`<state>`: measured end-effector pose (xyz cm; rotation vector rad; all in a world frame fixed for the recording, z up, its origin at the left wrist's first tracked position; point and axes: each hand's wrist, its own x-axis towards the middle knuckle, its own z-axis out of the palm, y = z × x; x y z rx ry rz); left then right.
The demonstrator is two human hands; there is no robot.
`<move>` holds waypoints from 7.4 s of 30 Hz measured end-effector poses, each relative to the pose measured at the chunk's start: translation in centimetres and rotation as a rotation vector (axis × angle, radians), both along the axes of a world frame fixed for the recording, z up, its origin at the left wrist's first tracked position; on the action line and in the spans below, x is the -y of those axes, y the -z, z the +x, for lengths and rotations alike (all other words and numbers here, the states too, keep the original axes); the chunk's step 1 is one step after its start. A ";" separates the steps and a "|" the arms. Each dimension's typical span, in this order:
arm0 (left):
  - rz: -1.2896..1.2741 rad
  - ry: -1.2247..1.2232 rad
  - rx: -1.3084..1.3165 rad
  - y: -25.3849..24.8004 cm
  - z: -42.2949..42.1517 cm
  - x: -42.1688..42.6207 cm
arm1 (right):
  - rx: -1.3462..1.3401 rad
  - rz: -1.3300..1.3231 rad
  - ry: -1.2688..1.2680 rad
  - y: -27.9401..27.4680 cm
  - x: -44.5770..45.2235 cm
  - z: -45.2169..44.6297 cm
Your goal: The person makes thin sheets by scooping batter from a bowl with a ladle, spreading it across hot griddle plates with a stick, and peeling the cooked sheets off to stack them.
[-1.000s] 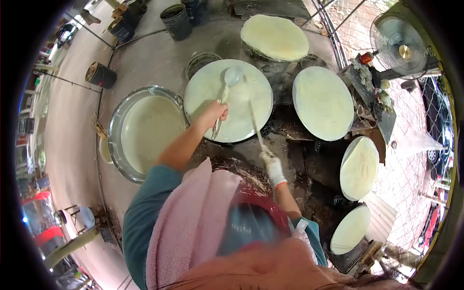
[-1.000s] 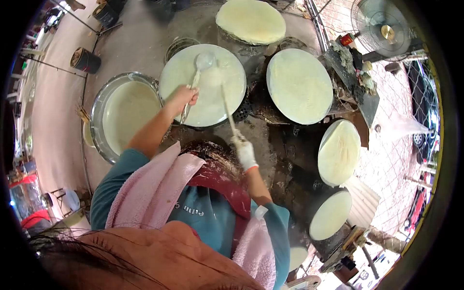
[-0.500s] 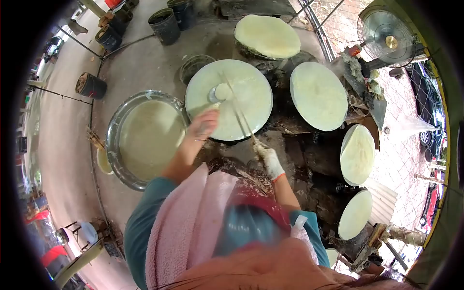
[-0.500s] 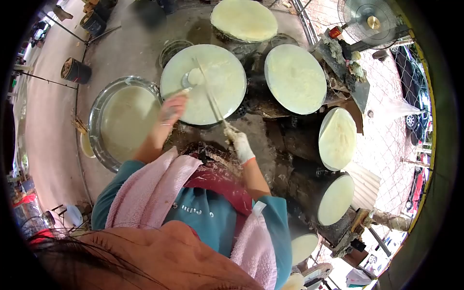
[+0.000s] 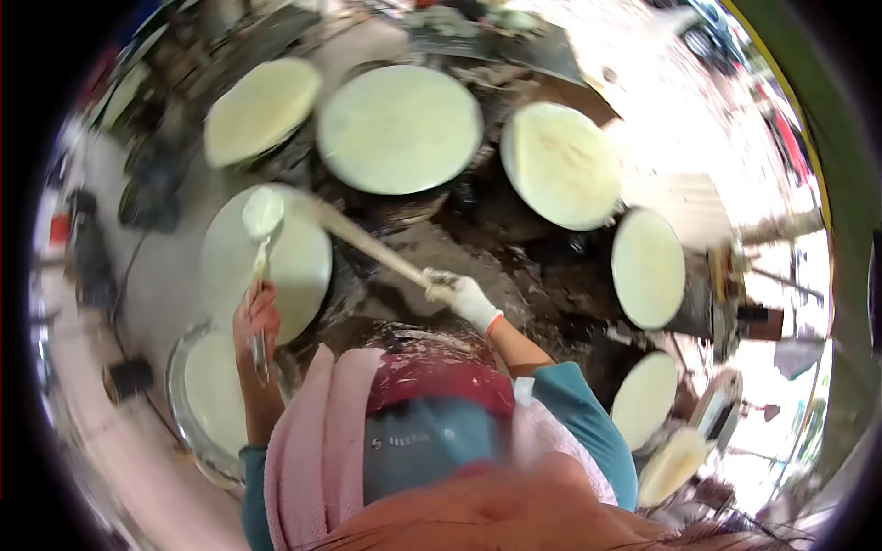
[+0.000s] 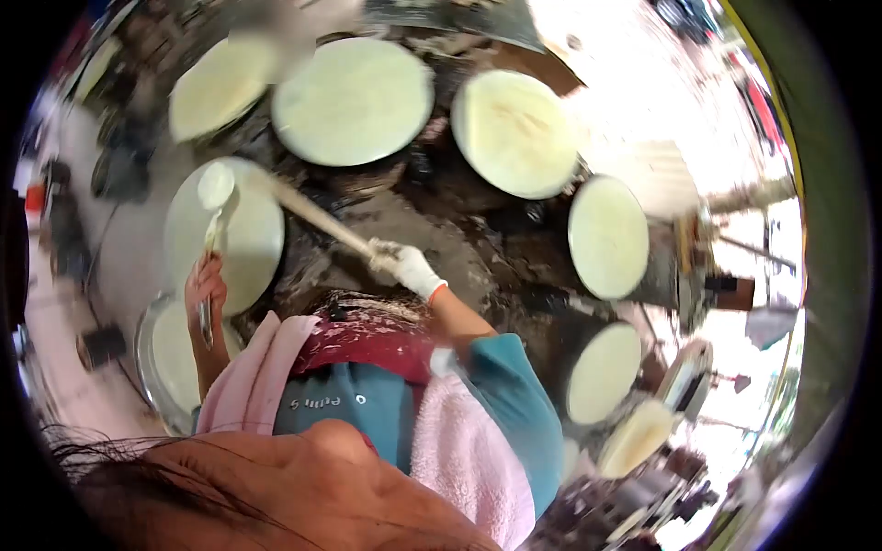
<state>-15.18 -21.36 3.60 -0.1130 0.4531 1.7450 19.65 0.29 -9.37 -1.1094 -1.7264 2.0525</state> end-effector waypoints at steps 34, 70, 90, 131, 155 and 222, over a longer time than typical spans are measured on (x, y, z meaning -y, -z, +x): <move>-0.176 0.727 -0.193 -2.4 19.4 -46.2 | 0.407 0.492 1.179 -11.9 -35.7 21.8; 0.107 1.554 -0.228 -6.0 68.3 -27.0 | 0.489 -0.113 2.799 0.5 64.0 57.8; 0.107 1.544 -0.571 -5.8 67.2 -27.2 | 1.535 -0.360 1.780 -1.3 36.1 60.2; -0.119 1.068 -0.509 -4.8 65.4 -12.7 | 0.382 0.383 2.679 -2.9 42.8 100.6; -0.308 0.311 -0.509 -4.3 33.1 16.4 | 1.287 0.726 1.514 -1.2 31.7 70.6; -0.461 0.086 -0.832 -9.9 13.4 24.7 | -0.146 -0.069 0.606 0.5 30.7 17.3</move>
